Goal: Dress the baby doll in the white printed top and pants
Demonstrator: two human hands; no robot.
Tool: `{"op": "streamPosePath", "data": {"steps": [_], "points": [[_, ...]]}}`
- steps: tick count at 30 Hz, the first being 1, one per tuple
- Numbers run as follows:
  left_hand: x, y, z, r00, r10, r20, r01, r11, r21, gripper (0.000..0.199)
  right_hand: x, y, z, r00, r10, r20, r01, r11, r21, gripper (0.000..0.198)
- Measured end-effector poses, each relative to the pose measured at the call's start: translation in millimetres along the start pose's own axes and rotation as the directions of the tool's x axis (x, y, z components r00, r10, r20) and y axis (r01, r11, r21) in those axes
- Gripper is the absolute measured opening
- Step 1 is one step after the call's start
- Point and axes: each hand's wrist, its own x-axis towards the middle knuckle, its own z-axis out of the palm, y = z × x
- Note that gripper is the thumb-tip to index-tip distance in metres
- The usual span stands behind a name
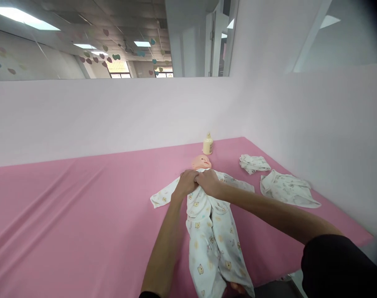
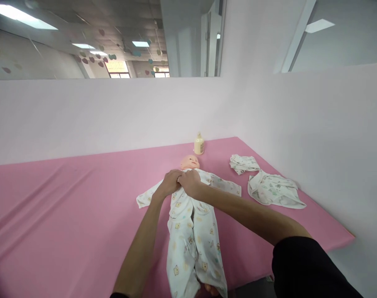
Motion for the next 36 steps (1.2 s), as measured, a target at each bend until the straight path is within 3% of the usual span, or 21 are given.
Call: {"op": "streamPosePath", "data": {"steps": [3, 7, 12, 16, 25, 30, 36], "points": [[-2, 7, -7, 0.997, 0.055, 0.056, -0.051, 0.996, -0.067, 0.012, 1, 20, 0, 0.999, 0.021, -0.027, -0.018, 0.996, 0.090, 0.015], [-6, 17, -16, 0.993, 0.036, 0.113, -0.019, 0.989, -0.144, 0.015, -2, 53, 1, 1.000, 0.007, 0.007, -0.009, 0.966, 0.257, 0.022], [-3, 21, -12, 0.994, 0.042, 0.097, -0.038, 0.998, -0.048, 0.013, -8, 69, 6, 0.997, -0.064, 0.037, 0.039, 0.883, 0.467, 0.018], [0, 18, -5, 0.996, 0.059, 0.070, -0.059, 0.998, -0.004, 0.010, -7, 69, 11, 0.996, -0.084, -0.016, 0.082, 0.883, 0.462, 0.014], [2, 10, -2, 0.991, 0.102, 0.088, -0.094, 0.991, -0.092, 0.014, -5, 70, 22, 0.992, -0.110, -0.068, 0.129, 0.888, 0.441, 0.017], [0, 9, -8, 0.987, 0.142, 0.077, -0.125, 0.973, -0.195, 0.018, -5, 69, 28, 0.994, -0.045, -0.100, 0.087, 0.877, 0.473, 0.016], [-10, 1, -27, 0.998, -0.056, 0.032, 0.061, 0.985, -0.163, 0.015, -21, 78, 25, 0.967, 0.207, -0.147, -0.097, 0.837, 0.538, 0.016]]}}
